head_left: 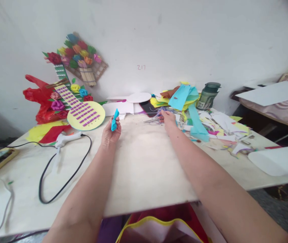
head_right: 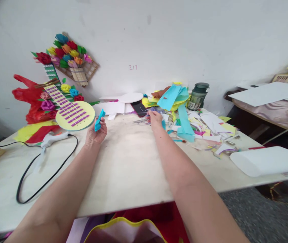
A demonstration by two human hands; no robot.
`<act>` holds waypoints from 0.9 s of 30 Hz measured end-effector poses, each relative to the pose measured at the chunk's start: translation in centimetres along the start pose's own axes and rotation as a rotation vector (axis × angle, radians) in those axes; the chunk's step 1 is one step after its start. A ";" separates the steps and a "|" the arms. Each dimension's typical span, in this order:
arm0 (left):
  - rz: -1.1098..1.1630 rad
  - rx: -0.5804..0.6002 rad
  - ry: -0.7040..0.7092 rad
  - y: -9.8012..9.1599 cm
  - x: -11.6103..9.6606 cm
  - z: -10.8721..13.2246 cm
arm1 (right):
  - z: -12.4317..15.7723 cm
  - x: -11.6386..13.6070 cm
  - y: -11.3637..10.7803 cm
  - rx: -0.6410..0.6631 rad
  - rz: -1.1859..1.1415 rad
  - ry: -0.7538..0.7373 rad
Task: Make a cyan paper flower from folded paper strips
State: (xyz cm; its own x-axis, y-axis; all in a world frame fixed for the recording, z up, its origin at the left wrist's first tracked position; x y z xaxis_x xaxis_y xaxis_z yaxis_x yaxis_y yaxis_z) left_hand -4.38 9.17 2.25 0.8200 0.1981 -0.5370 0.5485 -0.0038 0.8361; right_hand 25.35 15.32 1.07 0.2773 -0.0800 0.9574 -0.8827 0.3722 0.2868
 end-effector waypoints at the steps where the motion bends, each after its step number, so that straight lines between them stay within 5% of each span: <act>1: 0.008 -0.031 0.018 -0.3 -0.2 -0.2 | -0.1 0.2 -0.3 -0.020 0.005 -0.010; 5: 0.007 -0.097 0.070 -1.1 -0.8 -0.6 | -0.4 1.4 -1.7 -0.111 0.228 -0.109; 9: -0.142 -0.027 0.073 -0.6 -0.3 -0.9 | 0.3 3.2 -1.5 -0.194 0.874 -0.323; 14: -0.286 0.052 0.021 0.1 1.7 -0.7 | 0.8 2.1 0.6 -0.059 1.401 -0.470; 20: -0.349 0.083 -0.052 0.4 3.0 -0.2 | 1.0 1.2 1.7 0.021 1.555 -0.532; 27: -0.401 0.088 -0.071 -0.1 3.5 -0.4 | 0.8 1.5 1.0 -0.054 1.539 -0.511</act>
State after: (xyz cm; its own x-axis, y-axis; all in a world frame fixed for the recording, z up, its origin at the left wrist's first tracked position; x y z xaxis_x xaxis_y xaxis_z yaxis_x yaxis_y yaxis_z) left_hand -1.66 10.20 0.37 0.5457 0.1327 -0.8274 0.8364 -0.0249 0.5476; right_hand 24.64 14.81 2.85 -0.9667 0.1002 0.2354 -0.1743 0.4158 -0.8926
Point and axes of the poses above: each hand's wrist, its own z-axis away from the middle knuckle, its own y-axis out of the palm, x = y × z, the point moved 9 cm from there along -z, towards the middle knuckle, and after that the axes turned 7 degrees about y, right-handed, at the moved point
